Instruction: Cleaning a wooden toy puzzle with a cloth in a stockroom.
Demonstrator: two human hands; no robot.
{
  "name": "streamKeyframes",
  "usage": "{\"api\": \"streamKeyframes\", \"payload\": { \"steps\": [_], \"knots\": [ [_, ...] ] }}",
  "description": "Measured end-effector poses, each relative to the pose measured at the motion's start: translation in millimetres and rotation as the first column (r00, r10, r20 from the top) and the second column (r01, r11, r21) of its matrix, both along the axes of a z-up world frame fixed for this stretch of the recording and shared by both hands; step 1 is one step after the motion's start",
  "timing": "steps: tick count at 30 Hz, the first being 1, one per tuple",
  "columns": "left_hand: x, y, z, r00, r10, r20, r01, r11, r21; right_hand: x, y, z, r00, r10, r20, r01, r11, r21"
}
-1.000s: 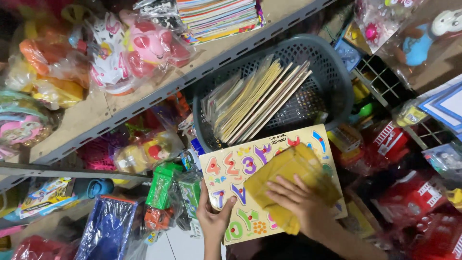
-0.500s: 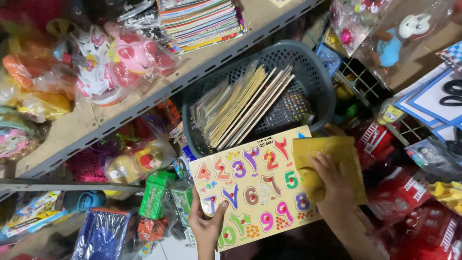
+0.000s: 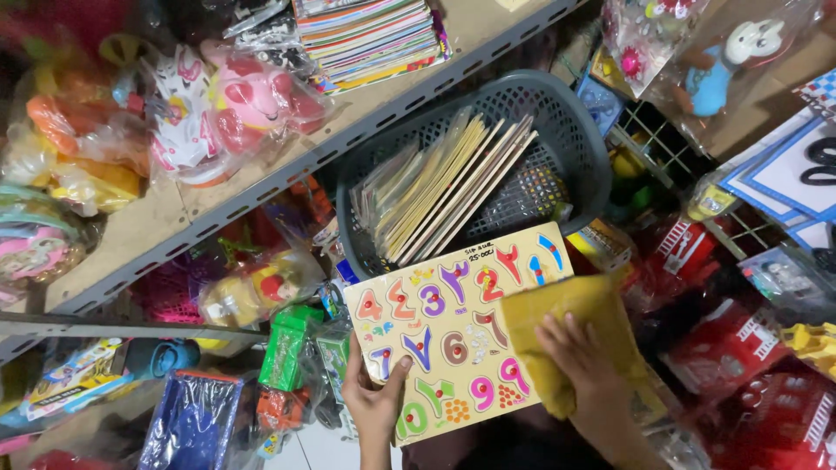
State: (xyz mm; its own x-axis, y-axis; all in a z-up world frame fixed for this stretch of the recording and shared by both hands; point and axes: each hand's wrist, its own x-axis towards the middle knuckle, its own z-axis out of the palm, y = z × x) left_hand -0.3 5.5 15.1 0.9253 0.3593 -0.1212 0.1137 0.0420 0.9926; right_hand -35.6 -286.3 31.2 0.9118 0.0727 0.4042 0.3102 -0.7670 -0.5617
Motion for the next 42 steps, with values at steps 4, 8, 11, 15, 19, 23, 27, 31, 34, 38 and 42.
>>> {"api": "streamKeyframes", "payload": {
  "steps": [4, 8, 11, 15, 19, 23, 27, 31, 34, 38, 42],
  "knots": [
    [-0.5, 5.4, -17.6, 0.995, -0.032, 0.093, 0.033, 0.999, -0.012, -8.8, -9.0, -9.2, 0.996, 0.09, 0.008, -0.09, 0.995, -0.051],
    [-1.3, 0.4, -5.6, 0.997, -0.045, 0.07, 0.047, 0.999, -0.022, 4.5, -7.2, 2.2, 1.0, -0.016, 0.009, 0.017, 0.998, -0.06],
    [1.1, 1.4, -6.7, 0.996, -0.031, 0.078, 0.033, 0.999, -0.021, -14.4, -6.6, -24.3, 1.0, 0.004, 0.017, -0.002, 0.996, -0.092],
    [-1.5, 11.0, -19.5, 0.989, -0.053, 0.136, 0.048, 0.998, 0.033, -27.9, -8.8, -39.9, 0.992, 0.124, 0.014, -0.122, 0.988, -0.099],
    [-3.8, 4.4, -4.0, 0.994, -0.049, 0.093, 0.052, 0.998, -0.022, 4.5, 5.1, 3.7, 0.999, 0.031, 0.034, -0.029, 0.998, -0.06],
    [-5.4, 6.3, -3.3, 0.992, -0.034, 0.12, 0.035, 0.999, -0.009, -17.2, -1.9, -26.3, 0.999, 0.036, 0.006, -0.036, 0.998, -0.05],
    [-2.9, 10.1, -5.8, 0.993, -0.044, 0.113, 0.04, 0.998, 0.039, -27.5, -10.0, -39.3, 0.996, 0.079, -0.029, -0.081, 0.993, -0.081],
    [-4.7, 5.9, 1.4, 0.998, -0.035, 0.061, 0.035, 0.999, 0.0, -1.0, 14.6, -0.6, 0.999, -0.021, -0.04, 0.022, 1.0, 0.009],
    [-4.7, 6.2, 5.5, 0.998, 0.028, 0.049, -0.027, 0.999, -0.021, -10.5, 8.4, -10.3, 0.998, -0.004, -0.063, 0.005, 1.0, 0.006],
    [-5.8, 11.0, 5.4, 1.0, 0.013, 0.023, -0.013, 1.0, 0.011, -33.7, -8.9, -27.5, 0.994, 0.077, -0.073, -0.082, 0.994, -0.068],
    [-7.5, 8.3, 7.8, 0.999, 0.01, 0.033, -0.01, 1.0, -0.018, -8.3, 10.3, -10.8, 0.999, -0.005, -0.043, 0.002, 0.999, -0.05]
  ]
}}
